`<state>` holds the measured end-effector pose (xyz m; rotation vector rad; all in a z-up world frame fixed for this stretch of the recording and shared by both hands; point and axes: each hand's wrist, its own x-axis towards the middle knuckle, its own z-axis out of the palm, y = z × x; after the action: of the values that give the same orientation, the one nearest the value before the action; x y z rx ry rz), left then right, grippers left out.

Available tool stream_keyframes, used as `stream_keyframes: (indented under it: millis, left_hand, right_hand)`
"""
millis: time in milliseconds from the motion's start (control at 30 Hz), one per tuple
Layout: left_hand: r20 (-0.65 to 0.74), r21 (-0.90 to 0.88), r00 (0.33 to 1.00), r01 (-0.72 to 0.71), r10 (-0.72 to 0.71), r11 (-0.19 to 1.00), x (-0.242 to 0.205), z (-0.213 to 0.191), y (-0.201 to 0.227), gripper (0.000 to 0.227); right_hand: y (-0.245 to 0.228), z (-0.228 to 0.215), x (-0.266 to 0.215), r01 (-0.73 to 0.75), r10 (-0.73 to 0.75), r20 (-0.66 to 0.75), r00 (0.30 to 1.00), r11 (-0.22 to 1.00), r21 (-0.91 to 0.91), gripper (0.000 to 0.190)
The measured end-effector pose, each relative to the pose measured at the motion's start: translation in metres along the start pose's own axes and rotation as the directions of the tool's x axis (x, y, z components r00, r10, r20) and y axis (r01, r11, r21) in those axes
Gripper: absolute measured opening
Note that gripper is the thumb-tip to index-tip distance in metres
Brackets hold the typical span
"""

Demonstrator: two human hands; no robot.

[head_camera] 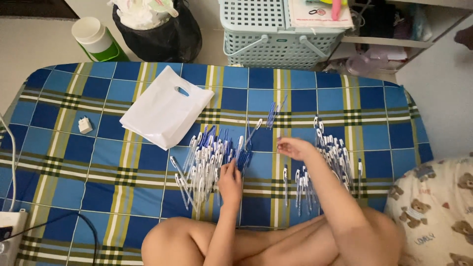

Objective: Assembling pens by manually inserting ink refills into barrels and attaching caps.

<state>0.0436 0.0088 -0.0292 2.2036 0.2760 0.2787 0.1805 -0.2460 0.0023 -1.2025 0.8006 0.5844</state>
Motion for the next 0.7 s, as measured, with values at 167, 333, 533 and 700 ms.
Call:
stream_keyframes:
  millis: [167, 333, 533, 700]
  left_hand:
    - [0.062, 0.005, 0.998, -0.032, 0.032, 0.999, -0.021, -0.005, 0.010, 0.027]
    - [0.144, -0.056, 0.988, -0.042, 0.050, 0.998, -0.040, -0.015, 0.012, 0.028]
    - [0.157, -0.044, 0.981, -0.109, 0.115, 0.993, -0.055, -0.030, 0.026, 0.025]
    - [0.171, -0.073, 0.976, -0.122, 0.133, 0.990, -0.056, -0.033, 0.032, 0.026]
  right_hand:
    - [0.038, -0.013, -0.016, -0.029, 0.010, 0.119, 0.993, 0.986, 0.166, 0.030]
    - [0.078, -0.016, -0.003, -0.062, 0.014, 0.147, 0.989, 0.941, 0.332, 0.031]
    - [0.076, 0.003, -0.044, 0.084, -0.126, 0.087, 0.988, 0.920, 0.383, 0.034]
    - [0.074, 0.007, -0.054, 0.250, -0.265, 0.008, 0.964, 0.917, 0.310, 0.031]
